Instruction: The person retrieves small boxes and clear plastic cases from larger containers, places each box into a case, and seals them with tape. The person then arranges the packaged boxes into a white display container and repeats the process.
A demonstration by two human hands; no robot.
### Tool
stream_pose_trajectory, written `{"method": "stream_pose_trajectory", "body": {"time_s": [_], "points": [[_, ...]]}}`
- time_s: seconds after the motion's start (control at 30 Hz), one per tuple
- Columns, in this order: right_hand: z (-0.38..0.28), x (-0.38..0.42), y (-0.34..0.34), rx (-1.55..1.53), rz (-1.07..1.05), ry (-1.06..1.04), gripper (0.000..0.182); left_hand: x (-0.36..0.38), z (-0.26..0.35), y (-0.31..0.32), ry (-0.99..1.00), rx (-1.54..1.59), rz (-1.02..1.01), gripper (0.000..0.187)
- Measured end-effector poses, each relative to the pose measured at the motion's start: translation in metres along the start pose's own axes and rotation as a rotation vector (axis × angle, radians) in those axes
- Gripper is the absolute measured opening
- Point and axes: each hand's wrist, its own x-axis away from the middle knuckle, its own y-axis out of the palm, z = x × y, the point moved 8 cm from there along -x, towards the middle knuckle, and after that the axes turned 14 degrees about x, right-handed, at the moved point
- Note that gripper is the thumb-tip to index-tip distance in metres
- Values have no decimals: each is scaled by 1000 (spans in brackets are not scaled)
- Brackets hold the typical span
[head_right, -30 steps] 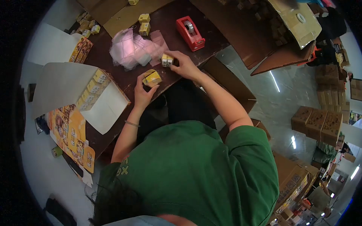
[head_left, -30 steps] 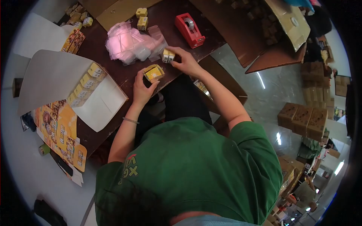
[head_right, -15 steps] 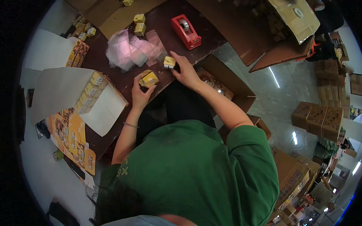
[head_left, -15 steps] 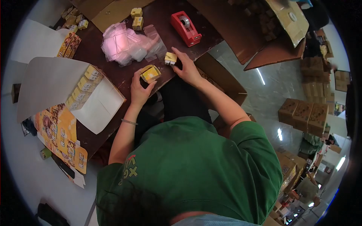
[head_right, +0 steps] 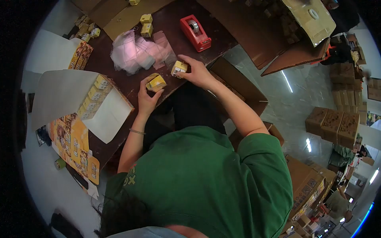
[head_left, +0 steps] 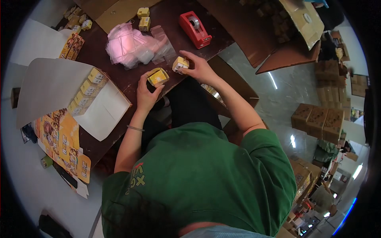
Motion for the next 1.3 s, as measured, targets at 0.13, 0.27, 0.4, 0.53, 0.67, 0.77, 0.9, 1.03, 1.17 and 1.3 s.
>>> {"method": "stream_pose_trajectory", "body": {"time_s": [0.13, 0.27, 0.4, 0.53, 0.67, 0.77, 0.9, 1.03, 1.17, 1.3], "points": [[-19, 5, 3, 487, 214, -230, 57, 1, 2, 0, -11, 30, 4, 63], [-33, 0, 1, 609, 271, -319, 51, 0, 14, -1, 47, 24, 0, 62], [-37, -25, -10, 101, 102, -126, 48, 0, 9, -1, 24, 10, 0, 62], [-97, -33, -3, -294, -268, -146, 47, 4, -2, -1, -13, 29, 2, 65], [-127, -20, 24, 395, -348, -431, 45, 2, 2, 1, -8, -89, -44, 66], [-114, -18, 26, 361, -185, -532, 42, 3, 2, 2, -1, -79, -37, 66], [-79, -24, 16, -4, -163, -154, 38, -2, 15, 1, 25, -67, -51, 64], [-38, -12, 58, -507, -285, 257, 32, -2, 17, 2, 51, -62, -24, 63], [-30, -14, 62, -524, -219, 240, 31, -1, 15, 1, 28, -47, -17, 63], [-36, -22, 57, -273, -58, 74, 26, -1, 14, 2, -3, -26, -60, 62]]}}
